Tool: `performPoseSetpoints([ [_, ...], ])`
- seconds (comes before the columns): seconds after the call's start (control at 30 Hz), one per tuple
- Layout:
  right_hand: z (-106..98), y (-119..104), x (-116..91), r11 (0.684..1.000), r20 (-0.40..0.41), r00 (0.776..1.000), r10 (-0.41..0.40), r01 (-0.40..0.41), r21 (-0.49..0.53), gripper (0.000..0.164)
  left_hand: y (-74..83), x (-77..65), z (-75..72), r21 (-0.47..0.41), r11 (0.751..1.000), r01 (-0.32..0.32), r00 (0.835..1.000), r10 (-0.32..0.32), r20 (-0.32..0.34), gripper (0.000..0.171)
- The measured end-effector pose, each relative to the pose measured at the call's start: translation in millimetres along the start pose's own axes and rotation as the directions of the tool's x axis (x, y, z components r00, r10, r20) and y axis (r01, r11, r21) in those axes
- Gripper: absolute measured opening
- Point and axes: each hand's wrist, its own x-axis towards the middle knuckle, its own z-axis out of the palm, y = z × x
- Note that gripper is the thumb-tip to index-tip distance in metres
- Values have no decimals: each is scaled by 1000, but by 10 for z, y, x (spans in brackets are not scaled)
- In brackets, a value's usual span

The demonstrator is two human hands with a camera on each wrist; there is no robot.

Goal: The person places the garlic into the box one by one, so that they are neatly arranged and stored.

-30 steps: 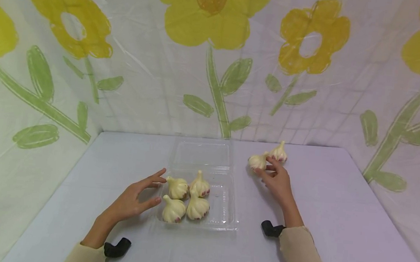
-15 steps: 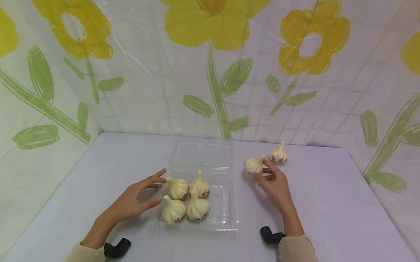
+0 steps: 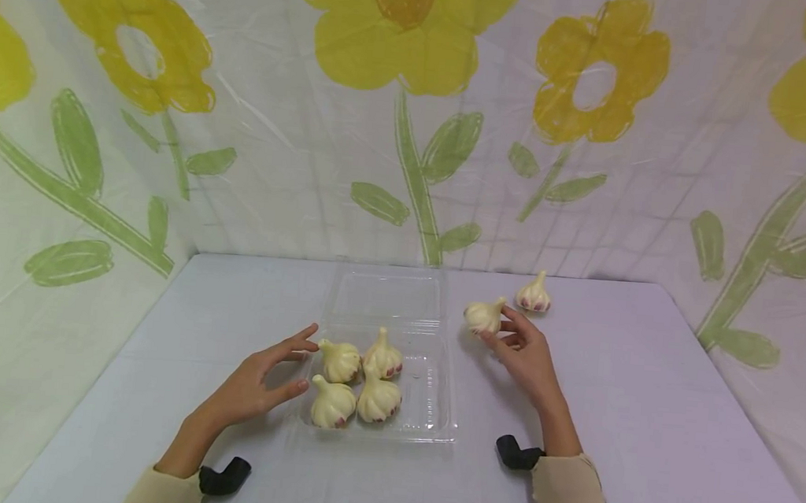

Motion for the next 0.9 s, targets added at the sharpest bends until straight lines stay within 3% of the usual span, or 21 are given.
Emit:
performPoseSetpoints([
  [0.53,94,-230,-25,992,69,989,-129,128,9,59,6,3,-2,-10,1000,-3,1000,3,0,50],
  [0.9,197,-387,-92,982,185,970,-155,172,-81,58,5,4,-1,-11,1000,-12,1000,12,-3,49],
])
